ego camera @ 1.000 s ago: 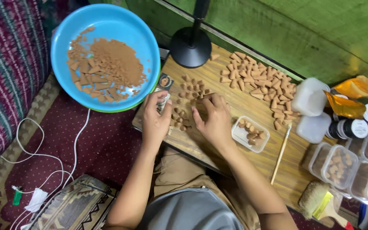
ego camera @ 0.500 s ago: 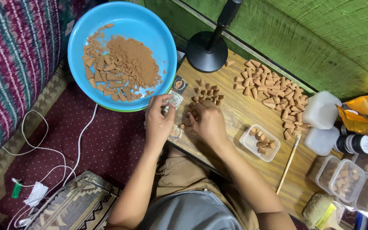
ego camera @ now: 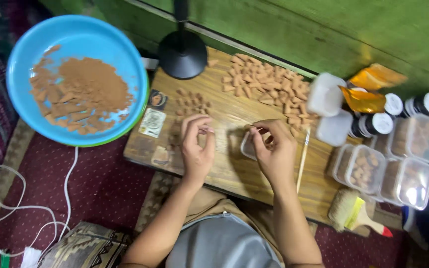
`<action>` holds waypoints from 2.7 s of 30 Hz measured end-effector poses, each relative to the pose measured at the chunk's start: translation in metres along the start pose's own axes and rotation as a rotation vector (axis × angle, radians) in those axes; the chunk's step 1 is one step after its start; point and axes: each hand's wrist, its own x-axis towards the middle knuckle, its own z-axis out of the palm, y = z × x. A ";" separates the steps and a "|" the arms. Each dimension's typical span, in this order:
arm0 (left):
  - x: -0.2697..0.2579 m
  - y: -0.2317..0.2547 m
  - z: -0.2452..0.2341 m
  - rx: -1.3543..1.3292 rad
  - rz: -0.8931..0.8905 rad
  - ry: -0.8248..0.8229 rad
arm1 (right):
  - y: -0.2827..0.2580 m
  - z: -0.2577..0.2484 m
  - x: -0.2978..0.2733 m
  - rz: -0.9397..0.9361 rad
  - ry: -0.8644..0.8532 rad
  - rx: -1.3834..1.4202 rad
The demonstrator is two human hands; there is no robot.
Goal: The person sorts incense cones by hand, picking them up from a table and placing them into a small transparent plastic container.
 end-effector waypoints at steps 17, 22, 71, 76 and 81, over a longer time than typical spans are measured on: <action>-0.040 -0.035 0.083 -0.096 -0.245 -0.162 | 0.083 -0.036 -0.033 0.148 0.086 0.017; -0.040 -0.040 0.087 -0.101 -0.272 -0.150 | 0.083 -0.040 -0.029 0.156 0.016 0.032; -0.040 -0.037 0.079 -0.091 -0.214 -0.169 | 0.090 0.004 -0.037 0.014 -0.300 -0.276; -0.039 -0.039 0.079 -0.095 -0.193 -0.167 | 0.088 0.007 -0.034 0.011 -0.318 -0.272; -0.039 -0.038 0.079 -0.080 -0.171 -0.164 | 0.087 0.005 -0.032 0.017 -0.301 -0.269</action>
